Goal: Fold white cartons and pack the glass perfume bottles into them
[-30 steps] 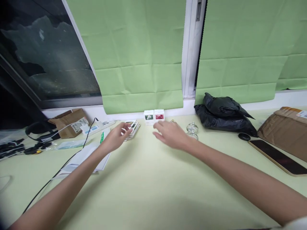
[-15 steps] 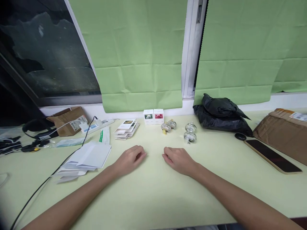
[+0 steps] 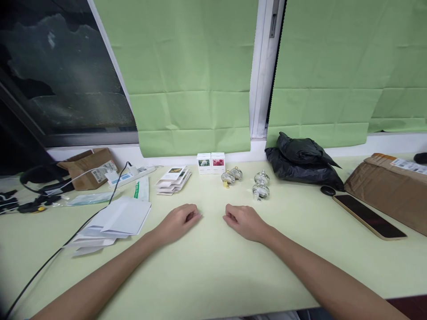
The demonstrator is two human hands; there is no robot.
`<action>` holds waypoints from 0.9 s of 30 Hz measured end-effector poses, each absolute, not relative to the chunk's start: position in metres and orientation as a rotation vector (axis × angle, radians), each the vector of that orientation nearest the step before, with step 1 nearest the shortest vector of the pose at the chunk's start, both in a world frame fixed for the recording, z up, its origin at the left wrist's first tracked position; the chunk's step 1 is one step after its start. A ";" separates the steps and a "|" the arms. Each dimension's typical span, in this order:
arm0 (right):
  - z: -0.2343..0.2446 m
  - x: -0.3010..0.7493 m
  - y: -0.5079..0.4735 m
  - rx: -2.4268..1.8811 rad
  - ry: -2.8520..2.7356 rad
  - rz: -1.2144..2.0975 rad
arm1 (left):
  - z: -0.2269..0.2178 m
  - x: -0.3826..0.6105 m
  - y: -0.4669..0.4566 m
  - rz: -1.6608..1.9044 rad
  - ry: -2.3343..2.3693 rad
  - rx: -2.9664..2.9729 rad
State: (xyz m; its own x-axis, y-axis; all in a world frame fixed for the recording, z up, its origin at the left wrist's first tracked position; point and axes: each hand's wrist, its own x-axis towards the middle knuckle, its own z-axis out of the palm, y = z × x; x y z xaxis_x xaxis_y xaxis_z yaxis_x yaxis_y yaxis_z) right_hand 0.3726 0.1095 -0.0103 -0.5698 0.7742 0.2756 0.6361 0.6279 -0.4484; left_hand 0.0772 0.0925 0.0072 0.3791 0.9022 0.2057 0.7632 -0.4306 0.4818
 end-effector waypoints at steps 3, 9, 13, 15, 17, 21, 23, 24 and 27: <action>-0.010 0.373 0.111 -1.120 -2.380 0.465 | 0.009 0.078 0.092 0.635 1.455 2.335; -0.012 0.374 0.113 -1.114 -2.354 0.516 | 0.010 0.078 0.090 0.639 1.430 2.330; -0.012 0.375 0.114 -1.118 -2.347 0.532 | 0.011 0.074 0.093 0.614 1.413 2.283; -0.013 0.375 0.114 -1.115 -2.348 0.541 | 0.020 0.069 0.100 0.623 1.440 2.267; -0.014 0.376 0.114 -1.112 -2.349 0.556 | 0.035 0.062 0.113 0.691 1.561 2.288; -0.016 0.376 0.114 -1.107 -2.346 0.557 | 0.074 0.040 0.155 0.734 2.069 2.279; -0.016 0.376 0.115 -1.100 -2.346 0.552 | 0.087 0.029 0.180 0.743 2.265 2.165; -0.016 0.376 0.115 -1.098 -2.346 0.551 | 0.090 0.024 0.191 0.725 2.356 2.089; -0.016 0.375 0.115 -1.092 -2.350 0.553 | 0.092 0.015 0.219 0.601 2.492 1.882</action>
